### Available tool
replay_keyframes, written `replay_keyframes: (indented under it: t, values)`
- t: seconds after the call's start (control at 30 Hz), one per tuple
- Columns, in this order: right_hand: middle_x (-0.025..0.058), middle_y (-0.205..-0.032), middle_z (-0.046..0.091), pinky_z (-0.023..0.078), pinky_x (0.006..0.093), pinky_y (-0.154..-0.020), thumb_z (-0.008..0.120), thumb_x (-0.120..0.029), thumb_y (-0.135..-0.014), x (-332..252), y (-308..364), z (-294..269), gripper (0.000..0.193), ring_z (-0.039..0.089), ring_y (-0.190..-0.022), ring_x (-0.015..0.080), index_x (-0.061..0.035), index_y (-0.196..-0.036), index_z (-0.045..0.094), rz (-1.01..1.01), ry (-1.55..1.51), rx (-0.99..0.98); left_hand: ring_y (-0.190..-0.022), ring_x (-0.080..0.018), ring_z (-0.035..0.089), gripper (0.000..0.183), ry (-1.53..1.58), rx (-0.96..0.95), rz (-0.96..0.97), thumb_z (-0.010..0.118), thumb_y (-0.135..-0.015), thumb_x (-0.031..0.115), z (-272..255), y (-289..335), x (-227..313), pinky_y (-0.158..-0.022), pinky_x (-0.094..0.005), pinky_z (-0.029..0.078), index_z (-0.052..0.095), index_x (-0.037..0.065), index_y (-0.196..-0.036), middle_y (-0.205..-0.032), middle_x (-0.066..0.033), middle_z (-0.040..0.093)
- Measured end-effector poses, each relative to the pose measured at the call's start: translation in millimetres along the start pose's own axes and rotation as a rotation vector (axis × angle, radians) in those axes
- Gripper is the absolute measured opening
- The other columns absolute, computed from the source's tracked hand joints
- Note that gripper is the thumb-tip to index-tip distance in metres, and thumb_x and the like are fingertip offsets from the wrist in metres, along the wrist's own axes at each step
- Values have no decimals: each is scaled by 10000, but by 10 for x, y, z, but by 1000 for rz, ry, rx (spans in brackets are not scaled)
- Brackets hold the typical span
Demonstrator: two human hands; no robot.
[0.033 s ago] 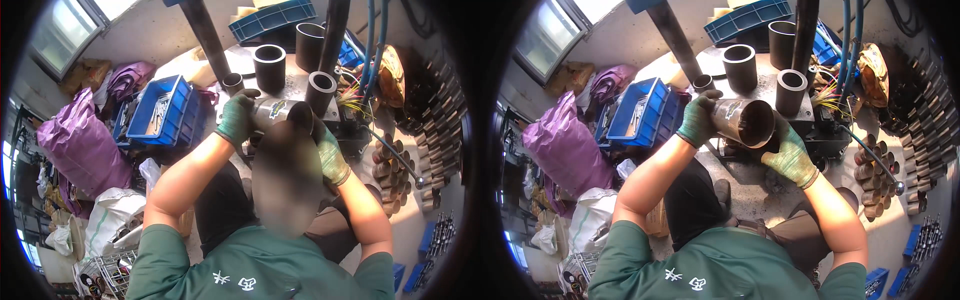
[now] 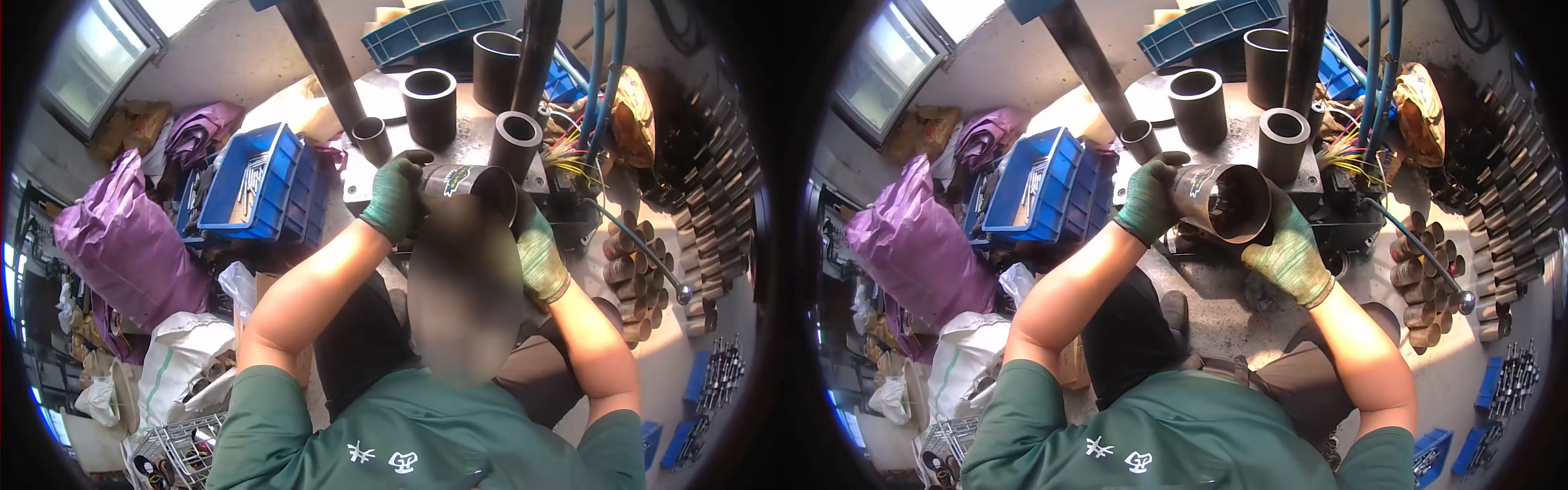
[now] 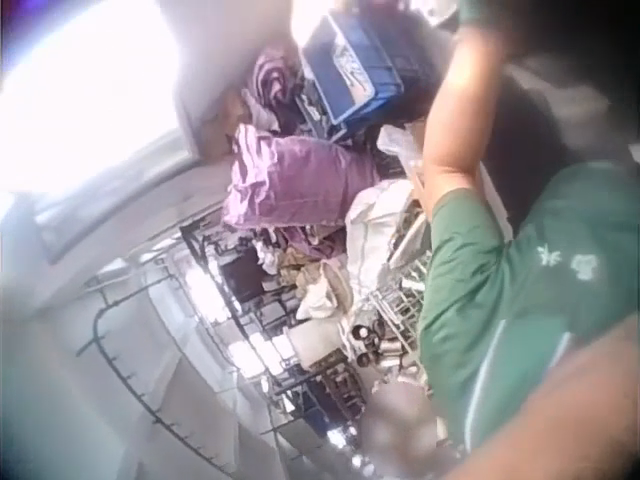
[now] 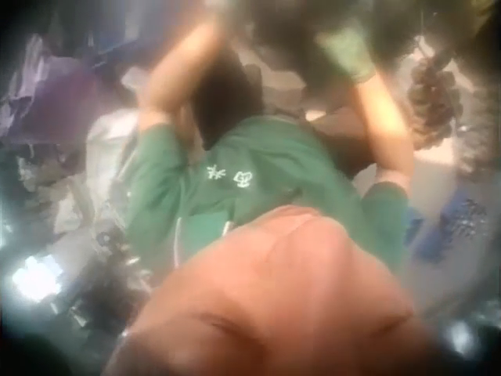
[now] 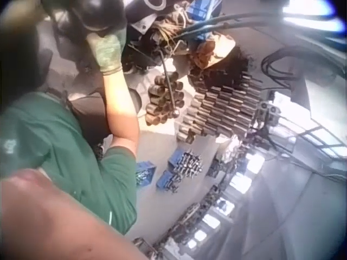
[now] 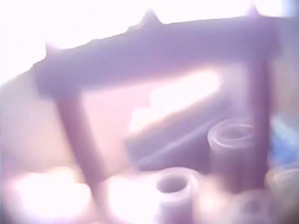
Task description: The person retrieves metal casings and motor stators, inserts them into a hydraulic press, and operates the lever to press-fit the parts together before removing the assembled components.
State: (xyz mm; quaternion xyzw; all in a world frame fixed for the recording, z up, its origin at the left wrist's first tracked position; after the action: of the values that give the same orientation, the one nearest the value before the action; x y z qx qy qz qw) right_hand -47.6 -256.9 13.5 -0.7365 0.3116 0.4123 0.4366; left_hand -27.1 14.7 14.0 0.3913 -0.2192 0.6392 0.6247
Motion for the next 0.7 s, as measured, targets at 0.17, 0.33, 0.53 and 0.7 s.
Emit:
replay_keyframes:
  t: [0.17,0.33,0.53,0.7]
  values:
    - [129,-1336,675,549,380,-1038,983,-191,-657,21,113,-269,932,675,-1230,276,-60,-1462,532,42,356,83,-1182,-353,684,441,214,-137,-376,547,-950,219,225,-325,-1120,-1026,-535,587,603,67,-1361,-1297,-197,684]
    - [134,-1254,658,560,435,-976,1009,-290,-604,-47,154,-317,957,673,-1132,348,-86,-1419,550,-52,654,62,-1061,-310,713,410,201,-15,-410,597,-930,162,416,-215,-1160,-935,-449,620,627,42,-1321,-1205,-192,703]
    - [161,-1359,598,547,454,-1019,1030,-222,-619,61,197,-397,1187,645,-1214,363,-80,-1588,360,-105,522,18,-847,-257,643,409,168,71,-177,474,-818,34,436,-217,-929,-814,-387,593,612,-5,-1201,-939,-118,630]
    - [171,-1495,528,501,438,-1117,991,-97,-677,199,223,-288,1378,550,-1365,304,-150,-1719,92,237,-69,65,-825,-157,595,510,-111,-23,68,525,-817,38,422,-81,-775,-732,-283,548,606,19,-1321,-943,-48,575]
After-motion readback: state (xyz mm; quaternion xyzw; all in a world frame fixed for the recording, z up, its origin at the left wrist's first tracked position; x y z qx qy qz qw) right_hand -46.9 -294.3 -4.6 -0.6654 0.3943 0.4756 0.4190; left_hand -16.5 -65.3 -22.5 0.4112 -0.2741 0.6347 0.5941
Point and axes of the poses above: each hand's wrist, its own y-axis away from the middle knuckle, its own z-axis out of the palm, x = y × z, the point moved 1 cm from there along -y, towards the middle knuckle
